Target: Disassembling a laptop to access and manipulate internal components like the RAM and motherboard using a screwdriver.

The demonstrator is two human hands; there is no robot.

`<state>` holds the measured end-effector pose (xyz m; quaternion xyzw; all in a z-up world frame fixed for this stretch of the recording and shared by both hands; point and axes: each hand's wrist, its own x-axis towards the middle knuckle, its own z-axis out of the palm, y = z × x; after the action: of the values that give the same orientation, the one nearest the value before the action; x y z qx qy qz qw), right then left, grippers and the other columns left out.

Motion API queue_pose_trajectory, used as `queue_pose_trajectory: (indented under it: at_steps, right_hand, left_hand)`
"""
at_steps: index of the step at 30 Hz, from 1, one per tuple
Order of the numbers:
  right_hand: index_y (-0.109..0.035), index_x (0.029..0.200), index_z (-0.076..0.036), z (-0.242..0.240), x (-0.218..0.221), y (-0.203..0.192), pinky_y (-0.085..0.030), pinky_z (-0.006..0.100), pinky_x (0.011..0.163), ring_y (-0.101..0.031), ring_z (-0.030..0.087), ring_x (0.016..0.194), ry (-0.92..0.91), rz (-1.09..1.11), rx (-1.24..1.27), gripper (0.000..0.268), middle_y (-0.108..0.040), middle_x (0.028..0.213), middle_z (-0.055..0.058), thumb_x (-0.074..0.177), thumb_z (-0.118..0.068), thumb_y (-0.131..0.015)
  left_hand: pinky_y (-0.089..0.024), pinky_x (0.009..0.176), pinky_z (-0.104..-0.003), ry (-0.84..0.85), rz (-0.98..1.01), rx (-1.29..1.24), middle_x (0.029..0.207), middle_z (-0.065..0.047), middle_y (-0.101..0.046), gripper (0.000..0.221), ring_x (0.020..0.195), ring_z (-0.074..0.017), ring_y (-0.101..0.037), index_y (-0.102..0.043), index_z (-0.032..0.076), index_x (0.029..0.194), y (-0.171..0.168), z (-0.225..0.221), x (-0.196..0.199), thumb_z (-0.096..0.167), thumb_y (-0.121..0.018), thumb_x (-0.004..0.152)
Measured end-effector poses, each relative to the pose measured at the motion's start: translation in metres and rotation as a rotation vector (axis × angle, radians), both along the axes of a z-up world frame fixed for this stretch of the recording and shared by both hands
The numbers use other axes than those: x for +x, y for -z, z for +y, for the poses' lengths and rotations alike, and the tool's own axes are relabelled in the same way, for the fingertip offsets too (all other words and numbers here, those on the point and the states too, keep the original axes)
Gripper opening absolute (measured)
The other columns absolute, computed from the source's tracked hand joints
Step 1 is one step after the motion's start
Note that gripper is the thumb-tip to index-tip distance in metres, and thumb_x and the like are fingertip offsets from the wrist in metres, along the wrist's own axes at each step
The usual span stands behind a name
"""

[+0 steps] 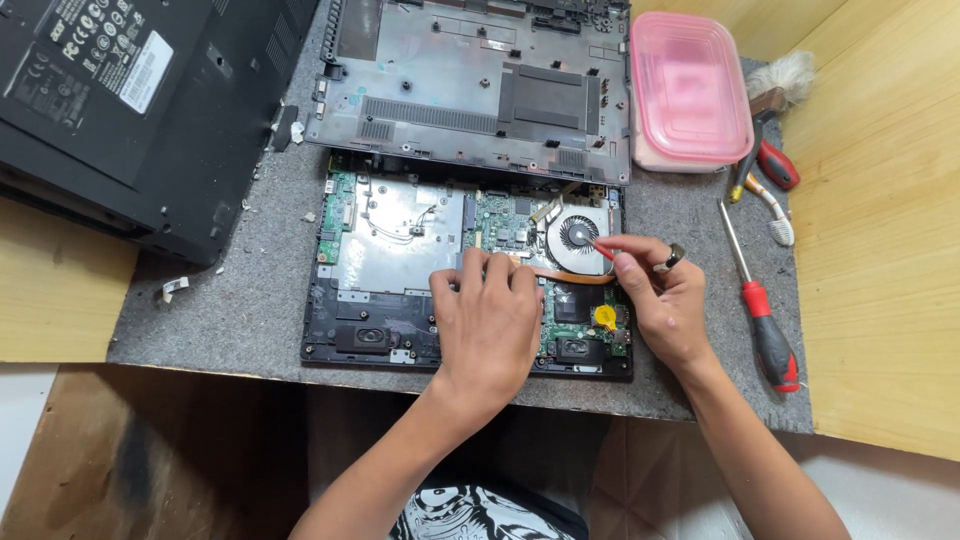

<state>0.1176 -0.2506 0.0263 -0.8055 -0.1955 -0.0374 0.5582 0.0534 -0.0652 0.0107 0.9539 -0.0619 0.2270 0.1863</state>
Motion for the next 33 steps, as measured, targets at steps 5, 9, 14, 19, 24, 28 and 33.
queue_pose_trajectory:
  at_steps: [5,9,14,19,24,28,33]
  right_hand:
    - [-0.061,0.142,-0.004,-0.011,0.003,0.02,-0.046,0.029,0.077,-0.054,0.013,0.075,-0.062,0.009,0.075,0.037,-0.065,0.076,0.011,0.11,-0.014,-0.047]
    - [-0.057,0.144,0.001,-0.012,0.005,0.022,-0.049,0.03,0.085,-0.059,0.016,0.086,-0.058,0.024,0.11,0.038,-0.07,0.086,0.015,0.111,-0.013,-0.046]
    - [-0.058,0.143,0.0,-0.015,0.007,0.024,-0.051,0.028,0.079,-0.057,0.015,0.076,-0.031,0.043,0.131,0.037,-0.07,0.083,0.015,0.11,-0.012,-0.046]
    - [-0.059,0.142,0.002,-0.014,0.008,0.026,-0.051,0.029,0.076,-0.055,0.014,0.071,-0.038,0.044,0.124,0.036,-0.07,0.082,0.016,0.11,-0.011,-0.047]
    - [-0.06,0.141,0.001,-0.015,0.007,0.025,-0.051,0.027,0.075,-0.053,0.014,0.07,-0.025,0.061,0.135,0.036,-0.069,0.08,0.015,0.11,-0.012,-0.047]
    - [-0.06,0.141,0.001,-0.016,0.007,0.025,-0.051,0.027,0.075,-0.053,0.014,0.069,-0.026,0.068,0.145,0.036,-0.069,0.08,0.015,0.11,-0.011,-0.047]
    - [-0.06,0.14,0.001,-0.017,0.007,0.025,-0.051,0.027,0.074,-0.054,0.014,0.069,-0.022,0.068,0.15,0.035,-0.069,0.08,0.015,0.11,-0.011,-0.047]
  left_hand:
    - [-0.04,0.067,-0.046,-0.001,0.031,0.041,0.076,-0.008,-0.053,0.014,0.082,-0.0304,-0.053,-0.07,-0.002,0.088,0.005,-0.004,0.0,0.011,-0.076,0.084]
    - [-0.038,0.068,-0.045,-0.006,0.034,0.01,0.078,-0.008,-0.05,0.01,0.083,-0.0299,-0.05,-0.067,-0.002,0.09,0.006,-0.004,-0.002,0.007,-0.071,0.088]
    - [-0.038,0.066,-0.041,0.008,0.087,-0.135,0.08,-0.006,-0.049,0.011,0.084,-0.0279,-0.05,-0.067,-0.001,0.089,0.015,0.011,0.001,0.006,-0.062,0.096]
    - [-0.041,0.072,-0.041,0.067,0.184,-0.216,0.082,-0.002,-0.055,0.016,0.089,-0.024,-0.054,-0.07,0.007,0.09,0.001,0.013,-0.001,0.022,-0.068,0.097]
    - [-0.037,0.067,-0.043,0.049,0.113,-0.045,0.079,-0.003,-0.05,0.01,0.084,-0.026,-0.05,-0.067,0.004,0.087,0.005,0.003,0.004,0.013,-0.07,0.091]
    - [-0.036,0.067,-0.044,0.037,0.099,-0.001,0.078,-0.005,-0.049,0.008,0.081,-0.0276,-0.047,-0.067,0.001,0.088,0.007,-0.002,0.003,0.008,-0.07,0.088]
    - [-0.031,0.066,-0.042,0.016,0.065,0.007,0.077,-0.005,-0.044,0.007,0.079,-0.027,-0.044,-0.063,-0.001,0.088,0.007,-0.003,0.004,0.003,-0.068,0.088]
